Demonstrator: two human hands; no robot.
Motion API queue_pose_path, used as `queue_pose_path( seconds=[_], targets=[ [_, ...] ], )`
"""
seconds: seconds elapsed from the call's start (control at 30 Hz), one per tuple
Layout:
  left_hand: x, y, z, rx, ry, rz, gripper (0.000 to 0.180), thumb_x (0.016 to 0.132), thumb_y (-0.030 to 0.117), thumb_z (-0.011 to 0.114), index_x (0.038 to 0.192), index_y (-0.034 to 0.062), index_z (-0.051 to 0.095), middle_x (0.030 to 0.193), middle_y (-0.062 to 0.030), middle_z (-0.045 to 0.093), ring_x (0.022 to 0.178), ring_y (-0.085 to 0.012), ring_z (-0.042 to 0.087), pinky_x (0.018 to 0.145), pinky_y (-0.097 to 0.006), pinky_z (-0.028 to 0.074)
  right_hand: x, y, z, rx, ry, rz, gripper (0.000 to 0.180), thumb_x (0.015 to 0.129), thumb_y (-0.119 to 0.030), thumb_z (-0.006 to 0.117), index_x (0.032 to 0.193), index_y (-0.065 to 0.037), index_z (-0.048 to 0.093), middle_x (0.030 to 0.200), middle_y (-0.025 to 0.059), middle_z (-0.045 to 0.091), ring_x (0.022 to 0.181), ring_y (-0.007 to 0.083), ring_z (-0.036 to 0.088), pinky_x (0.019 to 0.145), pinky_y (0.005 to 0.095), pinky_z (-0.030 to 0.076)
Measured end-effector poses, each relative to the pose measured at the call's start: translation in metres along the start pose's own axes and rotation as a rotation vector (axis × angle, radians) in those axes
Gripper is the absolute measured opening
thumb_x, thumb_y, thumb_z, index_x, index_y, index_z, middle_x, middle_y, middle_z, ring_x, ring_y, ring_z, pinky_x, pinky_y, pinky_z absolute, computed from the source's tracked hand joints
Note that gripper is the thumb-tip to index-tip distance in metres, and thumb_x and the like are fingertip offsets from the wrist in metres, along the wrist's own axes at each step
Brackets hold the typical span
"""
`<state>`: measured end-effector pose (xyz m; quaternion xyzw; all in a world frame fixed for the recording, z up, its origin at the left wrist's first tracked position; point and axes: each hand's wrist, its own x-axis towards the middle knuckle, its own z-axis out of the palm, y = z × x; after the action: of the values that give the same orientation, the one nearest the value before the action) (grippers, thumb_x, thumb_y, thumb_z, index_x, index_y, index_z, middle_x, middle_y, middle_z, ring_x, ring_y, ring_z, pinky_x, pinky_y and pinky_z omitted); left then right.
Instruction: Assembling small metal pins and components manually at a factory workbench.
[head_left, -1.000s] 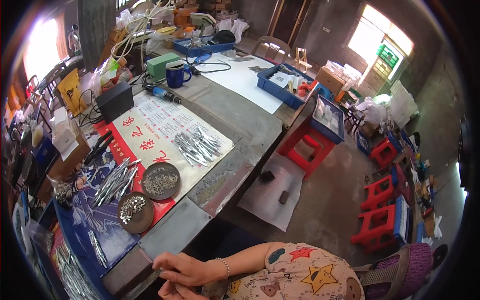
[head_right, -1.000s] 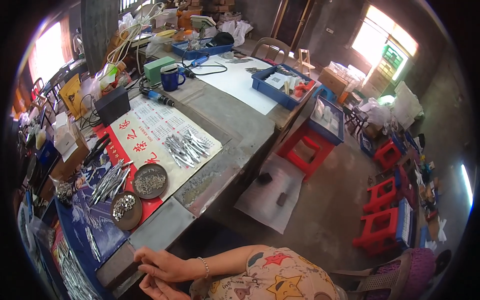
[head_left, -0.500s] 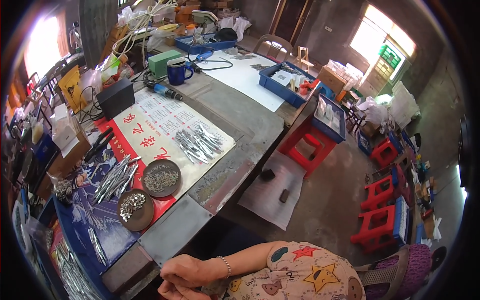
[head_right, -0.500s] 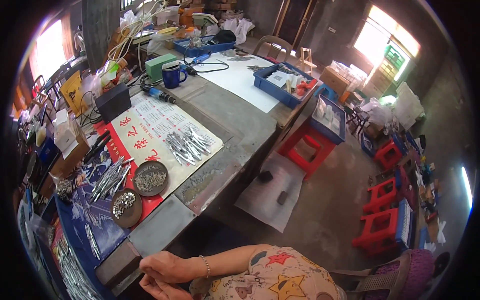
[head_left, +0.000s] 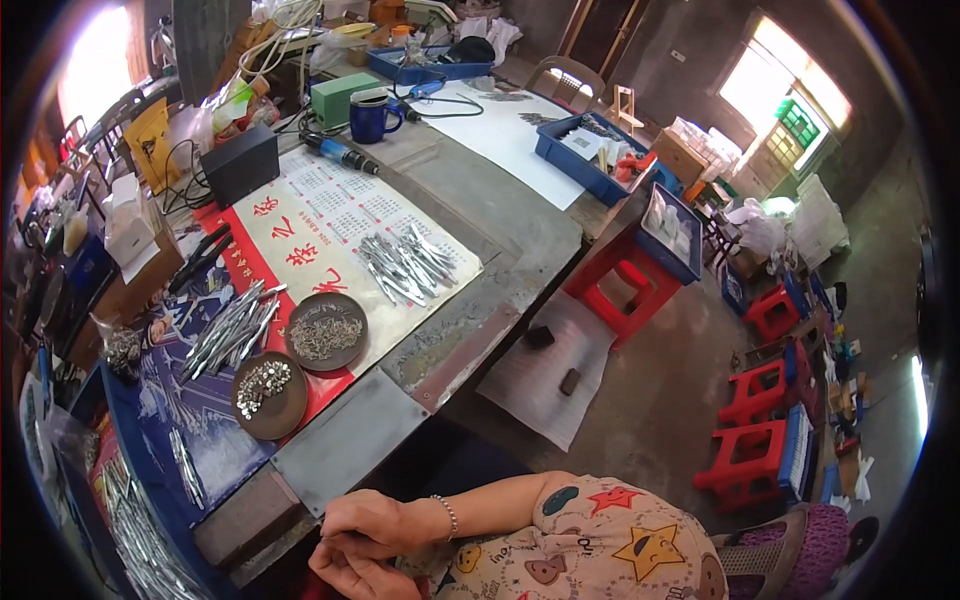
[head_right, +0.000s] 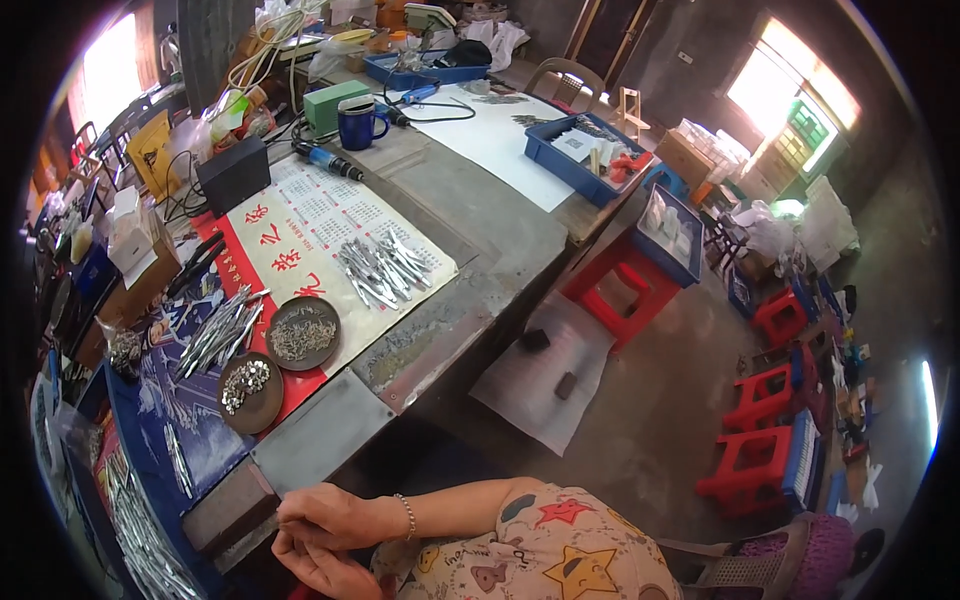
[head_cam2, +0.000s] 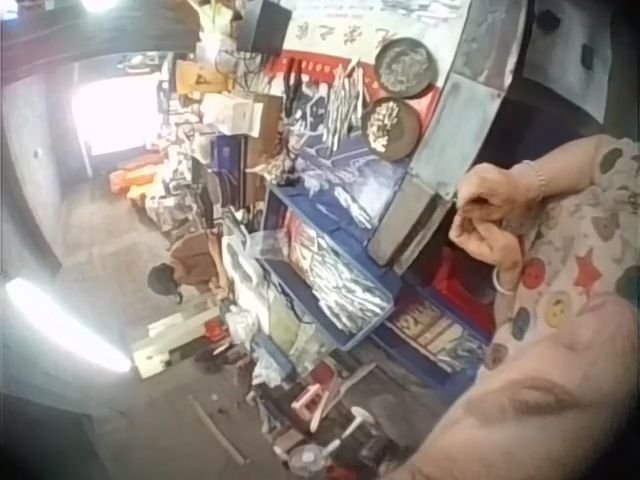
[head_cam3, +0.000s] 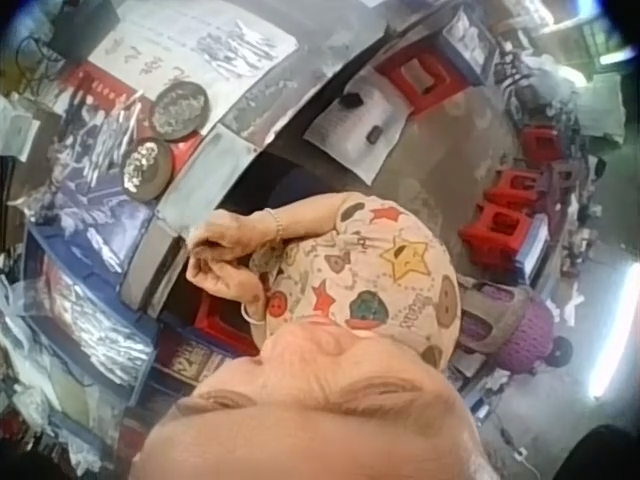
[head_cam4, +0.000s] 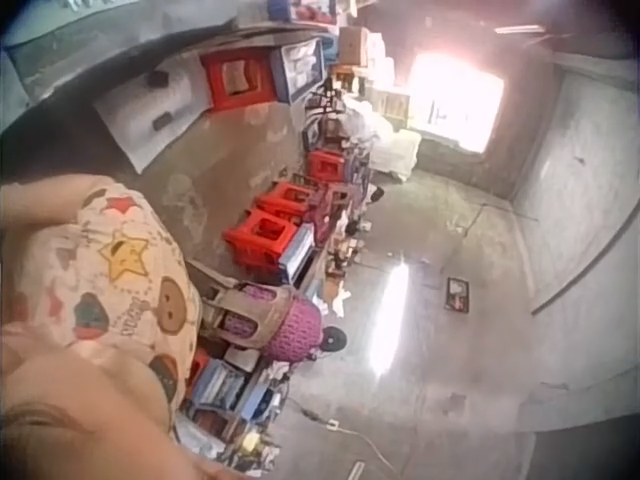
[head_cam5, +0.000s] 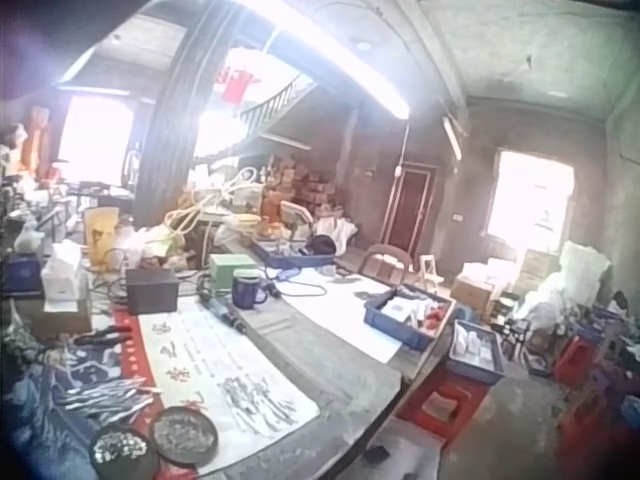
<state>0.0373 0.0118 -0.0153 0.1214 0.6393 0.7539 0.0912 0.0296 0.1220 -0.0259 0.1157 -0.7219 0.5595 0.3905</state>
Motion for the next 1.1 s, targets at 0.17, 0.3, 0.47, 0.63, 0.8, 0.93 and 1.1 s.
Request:
queue_pose_path(
  seconds=[0.17, 0.3, 0.47, 0.63, 0.8, 0.93, 1.1],
  targets=[
    [0.002, 0.003, 0.006, -0.028, 0.026, -0.034, 0.028, 0.096, 0.013, 0.046, 0.117, -0.0044, 0.04, 0.112, -0.0189, 0.054, 0.1, -0.0241, 0.055, 0.089, -0.033, 0.044, 0.0, -0.004, 0.006, 0.005, 0.028, 0.203, 0.016, 0.088, -0.006, 0.056, 0.101, -0.005, 0.046, 0.076, 0.0114, 0.056, 0.065, 0.032, 0.058, 0.055, 0.0361, 0.045],
    [0.001, 0.001, -0.001, -0.072, -0.025, -0.072, 0.028, 0.096, 0.013, 0.046, 0.117, -0.0042, 0.04, 0.112, -0.0188, 0.055, 0.099, -0.0242, 0.056, 0.087, -0.033, 0.045, 0.013, -0.012, -0.005, 0.207, 0.015, 0.434, 0.015, 0.092, -0.012, 0.053, 0.103, -0.005, 0.045, 0.071, 0.0109, 0.054, 0.062, 0.0305, 0.057, 0.057, 0.0338, 0.044],
    [0.009, 0.002, -0.001, -0.083, 0.034, -0.066, 0.025, 0.096, 0.013, 0.047, 0.115, -0.0024, 0.041, 0.11, -0.0174, 0.056, 0.098, -0.0226, 0.056, 0.085, -0.031, 0.045, 0.008, -0.006, -0.001, 0.082, -0.098, 0.324, 0.019, 0.086, -0.009, 0.06, 0.099, -0.005, 0.047, 0.069, 0.0105, 0.053, 0.061, 0.0302, 0.056, 0.053, 0.0355, 0.043],
    [0.007, 0.002, -0.001, -0.113, 0.022, -0.089, 0.024, 0.095, 0.012, 0.048, 0.114, -0.002, 0.042, 0.111, -0.0163, 0.054, 0.099, -0.0219, 0.055, 0.085, -0.03, 0.045, -0.001, 0.013, 0.004, -0.019, 0.001, -0.012, 0.018, 0.084, -0.007, 0.061, 0.098, -0.005, 0.049, 0.072, 0.011, 0.053, 0.061, 0.0311, 0.055, 0.052, 0.0376, 0.043],
    [0.008, -0.006, -0.001, -0.065, 0.035, -0.072, 0.024, 0.095, 0.011, 0.047, 0.115, -0.0022, 0.041, 0.113, -0.016, 0.053, 0.099, -0.0221, 0.054, 0.085, -0.03, 0.044, -0.002, 0.013, 0.008, -0.046, -0.02, 0.013, 0.016, 0.086, -0.007, 0.059, 0.098, -0.005, 0.048, 0.074, 0.0119, 0.053, 0.062, 0.0318, 0.055, 0.054, 0.0378, 0.043],
    [0.009, 0.0, -0.002, -0.099, -0.001, -0.122, 0.024, 0.096, 0.011, 0.046, 0.115, -0.0028, 0.041, 0.114, -0.0171, 0.053, 0.1, -0.0227, 0.054, 0.088, -0.031, 0.043, 0.009, -0.002, 0.004, 0.141, 0.064, 0.451, 0.023, 0.089, -0.01, 0.057, 0.106, -0.004, 0.043, 0.071, 0.0112, 0.053, 0.063, 0.0282, 0.057, 0.056, 0.0339, 0.044],
    [0.013, 0.002, -0.001, -0.036, 0.04, -0.053, 0.027, 0.096, 0.014, 0.046, 0.116, -0.0034, 0.04, 0.115, -0.0185, 0.052, 0.103, -0.0242, 0.053, 0.091, -0.034, 0.042, 0.008, 0.002, 0.002, 0.082, -0.08, 0.307, 0.029, 0.086, -0.01, 0.063, 0.108, -0.003, 0.046, 0.072, 0.0086, 0.055, 0.059, 0.0213, 0.055, 0.052, 0.0305, 0.044]
  ],
)
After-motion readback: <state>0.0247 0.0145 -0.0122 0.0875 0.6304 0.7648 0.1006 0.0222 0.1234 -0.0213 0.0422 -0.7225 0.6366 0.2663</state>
